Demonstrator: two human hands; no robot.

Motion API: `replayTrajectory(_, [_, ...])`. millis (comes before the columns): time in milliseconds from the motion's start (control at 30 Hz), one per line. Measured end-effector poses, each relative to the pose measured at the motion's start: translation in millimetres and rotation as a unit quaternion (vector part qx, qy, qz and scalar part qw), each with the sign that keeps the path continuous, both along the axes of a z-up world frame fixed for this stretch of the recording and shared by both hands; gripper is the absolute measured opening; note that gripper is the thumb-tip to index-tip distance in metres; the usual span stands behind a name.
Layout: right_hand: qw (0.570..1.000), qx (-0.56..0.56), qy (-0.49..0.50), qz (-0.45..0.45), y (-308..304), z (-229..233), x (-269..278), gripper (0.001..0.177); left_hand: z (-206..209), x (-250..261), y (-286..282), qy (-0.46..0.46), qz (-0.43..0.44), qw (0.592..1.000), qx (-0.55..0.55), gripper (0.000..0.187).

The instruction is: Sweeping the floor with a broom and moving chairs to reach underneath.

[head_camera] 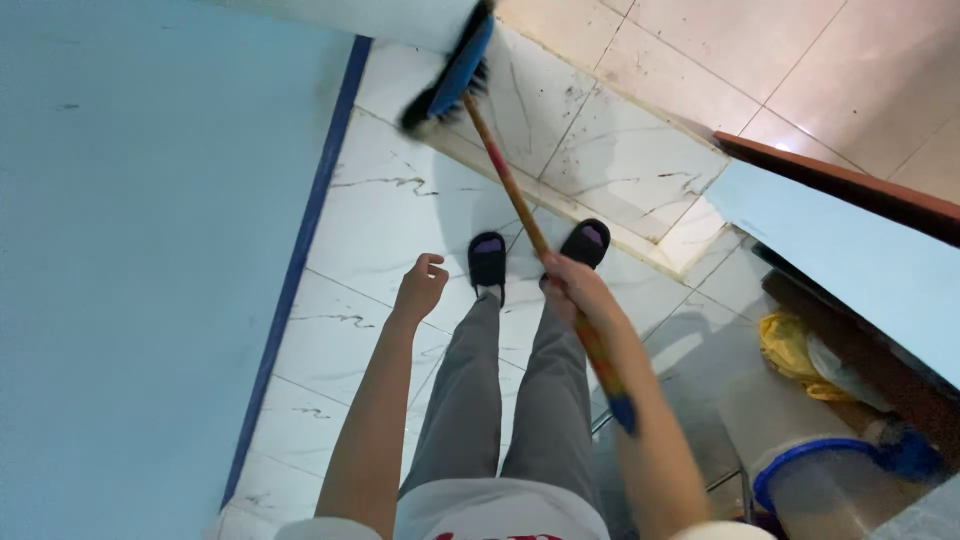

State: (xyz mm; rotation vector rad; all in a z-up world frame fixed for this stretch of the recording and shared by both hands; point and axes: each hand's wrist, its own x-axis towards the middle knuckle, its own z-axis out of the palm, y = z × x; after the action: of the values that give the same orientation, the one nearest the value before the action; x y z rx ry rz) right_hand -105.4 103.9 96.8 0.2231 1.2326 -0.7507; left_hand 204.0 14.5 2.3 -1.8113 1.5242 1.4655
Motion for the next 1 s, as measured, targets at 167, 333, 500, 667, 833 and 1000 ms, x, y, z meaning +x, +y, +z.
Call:
replayTrajectory(167, [0.975, 0.05, -0.194, -0.097, 19.8, -75.5, -48.8, 0.038, -25.0, -23.2, 25.1, 0.003, 0.031, 1.0, -0.001, 0.034])
replayTrajectory(333, [0.966, 0.114, -0.206, -0.102, 27.5, -58.4, -82.7, 0.037, -50.0, -61.7, 46.8, 0.01, 0.019, 1.0, -0.009, 0.034])
replayTrajectory(500, [0.993, 0.111, -0.013, 0.047, 2.2, 41.2, -106.5, 0.032, -34.0, -123.0, 48.0, 0.027, 0.035, 0.997, 0.068, 0.036])
replayTrajectory(667, [0.993, 0.096, -0.009, 0.062, -9.2, 42.2, -117.1, 0.027, -50.1, -135.3, 50.7, 0.043, 0.026, 0.996, 0.071, 0.039])
replayTrajectory(833, [0.993, 0.059, -0.051, 0.089, -39.5, -50.4, -69.0, 0.018, -49.9, -126.4, 38.6, 0.026, 0.032, 0.996, 0.081, 0.039])
replayTrajectory(1000, [0.989, 0.1, -0.058, 0.096, -52.6, -115.6, -31.9, 0.015, -72.9, -84.4, 46.2, 0.022, 0.049, 0.998, 0.031, 0.036])
